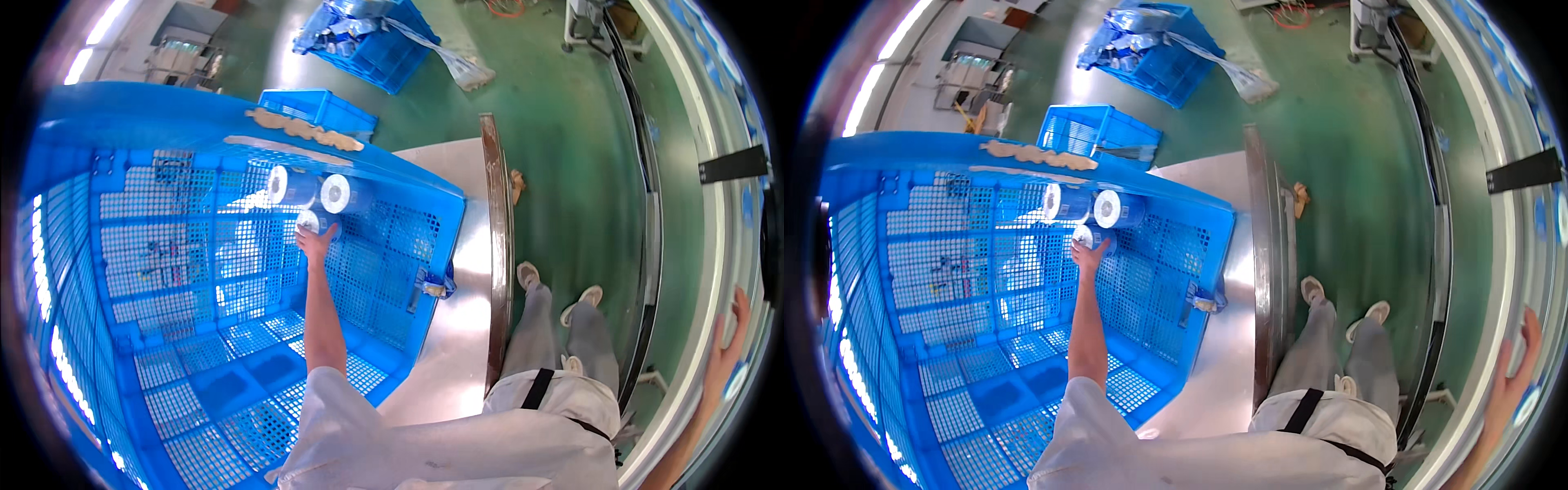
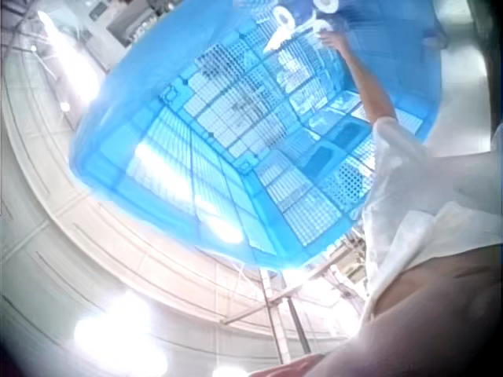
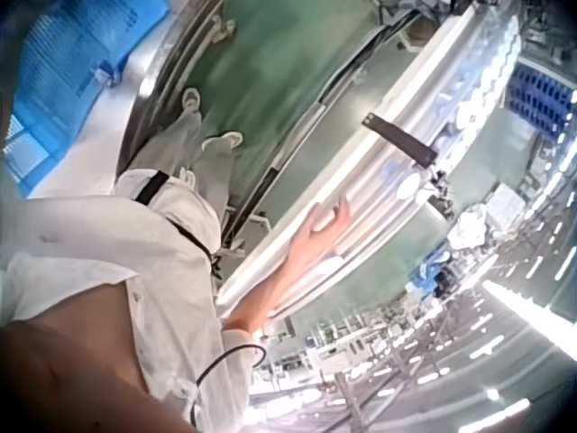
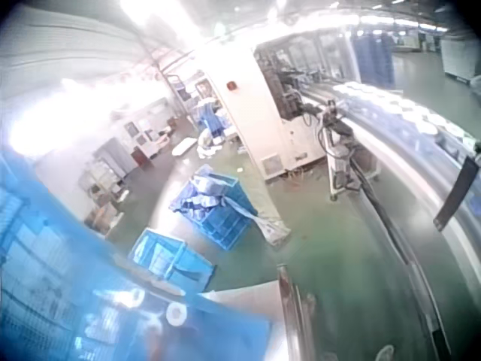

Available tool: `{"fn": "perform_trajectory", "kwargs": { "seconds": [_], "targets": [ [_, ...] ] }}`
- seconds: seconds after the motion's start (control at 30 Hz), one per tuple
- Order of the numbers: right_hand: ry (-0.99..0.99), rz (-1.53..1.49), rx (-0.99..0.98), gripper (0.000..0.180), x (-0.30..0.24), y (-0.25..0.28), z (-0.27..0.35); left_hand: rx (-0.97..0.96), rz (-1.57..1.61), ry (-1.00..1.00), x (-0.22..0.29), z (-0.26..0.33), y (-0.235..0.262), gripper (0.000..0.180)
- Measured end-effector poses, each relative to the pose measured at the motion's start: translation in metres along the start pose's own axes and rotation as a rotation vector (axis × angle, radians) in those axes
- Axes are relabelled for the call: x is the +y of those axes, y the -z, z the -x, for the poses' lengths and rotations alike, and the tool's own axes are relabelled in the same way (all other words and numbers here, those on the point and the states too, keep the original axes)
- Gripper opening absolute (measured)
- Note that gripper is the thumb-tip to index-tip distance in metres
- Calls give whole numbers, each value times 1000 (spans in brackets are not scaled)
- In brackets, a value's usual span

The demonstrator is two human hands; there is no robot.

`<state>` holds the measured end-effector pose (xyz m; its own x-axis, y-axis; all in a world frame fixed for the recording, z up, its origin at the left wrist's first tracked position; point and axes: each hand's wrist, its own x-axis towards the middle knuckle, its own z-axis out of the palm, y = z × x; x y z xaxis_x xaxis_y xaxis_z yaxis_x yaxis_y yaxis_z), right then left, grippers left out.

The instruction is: The person picks toilet paper rolls from a conveyor belt and places them into blue plastic crates. They then move to a table, pick up pre-packaged bundles of toilet paper, and place them into the crates. The person also handles individual rolls from the conveyor and places them into plastic packaging on the table.

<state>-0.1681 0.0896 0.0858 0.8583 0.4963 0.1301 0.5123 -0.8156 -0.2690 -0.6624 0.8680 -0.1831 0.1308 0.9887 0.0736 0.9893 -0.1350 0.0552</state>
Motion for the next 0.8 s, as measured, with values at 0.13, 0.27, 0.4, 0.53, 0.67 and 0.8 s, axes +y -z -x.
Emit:
{"fn": "perform_trajectory", "kwargs": {
  "seconds": [0.13,0.27,0.4,0.53,0.67,0.8],
  "targets": [
    [1,-295,-257,48,-96,-52,12,99,-187,-91,-25,-15,-11,135],
    [271,-468,-486,55,-185,-92,-1,118,-89,-59,-27,-2,9,114],
    [512,-612,-575,61,-255,-122,-5,217,-63,-116,-32,66,25,109],
    [721,-586,-661,64,-299,-150,1,209,186,-488,58,179,44,100],
    [840,-464,-594,66,-334,-180,12,-136,401,-454,124,266,96,98],
    [901,-278,-492,102,-386,-253,31,-437,831,-330,124,247,118,73]
  ]
}}
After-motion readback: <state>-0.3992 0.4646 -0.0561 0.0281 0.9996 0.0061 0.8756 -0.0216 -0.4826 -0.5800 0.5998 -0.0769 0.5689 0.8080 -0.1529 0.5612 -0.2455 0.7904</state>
